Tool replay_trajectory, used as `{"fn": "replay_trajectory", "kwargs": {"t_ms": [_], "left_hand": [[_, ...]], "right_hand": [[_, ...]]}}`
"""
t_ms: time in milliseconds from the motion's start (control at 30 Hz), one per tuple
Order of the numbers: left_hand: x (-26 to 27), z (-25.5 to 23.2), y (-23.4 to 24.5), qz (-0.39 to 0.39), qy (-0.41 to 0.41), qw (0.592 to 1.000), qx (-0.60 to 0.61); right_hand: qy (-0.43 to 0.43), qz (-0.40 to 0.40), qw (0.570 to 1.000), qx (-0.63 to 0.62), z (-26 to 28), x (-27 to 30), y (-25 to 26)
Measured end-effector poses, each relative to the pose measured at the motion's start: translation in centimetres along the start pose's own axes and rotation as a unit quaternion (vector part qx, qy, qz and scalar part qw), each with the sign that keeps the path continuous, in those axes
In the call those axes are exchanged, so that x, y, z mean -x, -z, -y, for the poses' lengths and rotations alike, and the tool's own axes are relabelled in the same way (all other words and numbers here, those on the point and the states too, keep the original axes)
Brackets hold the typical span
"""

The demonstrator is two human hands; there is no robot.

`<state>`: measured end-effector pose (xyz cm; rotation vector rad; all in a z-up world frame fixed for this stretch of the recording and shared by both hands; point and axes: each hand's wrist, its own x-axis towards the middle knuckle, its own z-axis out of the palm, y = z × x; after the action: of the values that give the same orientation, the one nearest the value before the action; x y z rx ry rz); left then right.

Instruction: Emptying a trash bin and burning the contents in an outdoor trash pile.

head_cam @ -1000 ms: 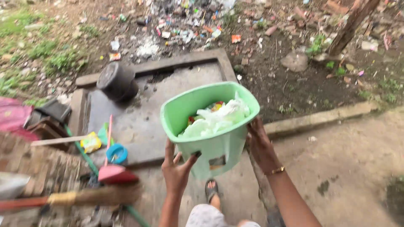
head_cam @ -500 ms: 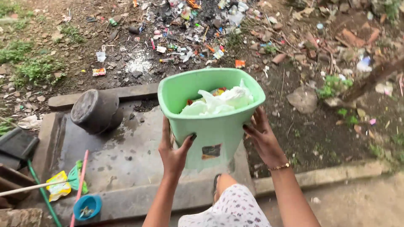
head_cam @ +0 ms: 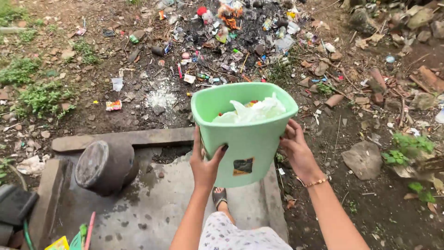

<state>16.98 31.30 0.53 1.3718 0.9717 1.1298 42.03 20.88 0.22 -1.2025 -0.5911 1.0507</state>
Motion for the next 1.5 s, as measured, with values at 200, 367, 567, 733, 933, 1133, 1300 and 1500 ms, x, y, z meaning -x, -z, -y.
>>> {"fn": "replay_trajectory", "kwargs": {"t_ms": [200,367,567,733,933,1133,1300,1500], "left_hand": [[-16.8,2.2,-3.6,-0.002,-0.024,1.000,-0.014],[-29.9,5.1,-7.9,0.005,-0.046,0.998,-0.040],[-42.9,8.7,-13.7,-0.009,-0.001,1.000,-0.030],[-52.4,9.5,-17.7,-0.014,0.091,0.996,0.000],[-63.1,14.8,-21.3,-0.021,0.019,1.000,-0.001],[-73.4,20.7,-23.8,0.024,0.077,0.996,0.025],[-85.0,21.7,-25.1,0.097,0.145,0.985,-0.015],[-93.7,31.6,-28.5,0.136,0.116,0.981,-0.079]], "right_hand": [[-0.025,-0.024,0.999,0.000,2.3,-16.7,-1.2],[-0.047,-0.048,0.997,0.023,3.9,-29.5,-1.3],[-0.088,-0.040,0.995,0.041,4.4,-45.1,1.4],[-0.104,-0.023,0.992,0.075,6.6,-55.3,1.8],[-0.124,-0.049,0.988,0.083,5.7,-66.6,3.1],[-0.101,-0.062,0.989,0.083,1.1,-77.1,4.8],[-0.138,-0.107,0.980,0.095,0.7,-87.7,3.3],[-0.166,-0.111,0.972,0.125,-2.7,-99.5,6.0]]}}
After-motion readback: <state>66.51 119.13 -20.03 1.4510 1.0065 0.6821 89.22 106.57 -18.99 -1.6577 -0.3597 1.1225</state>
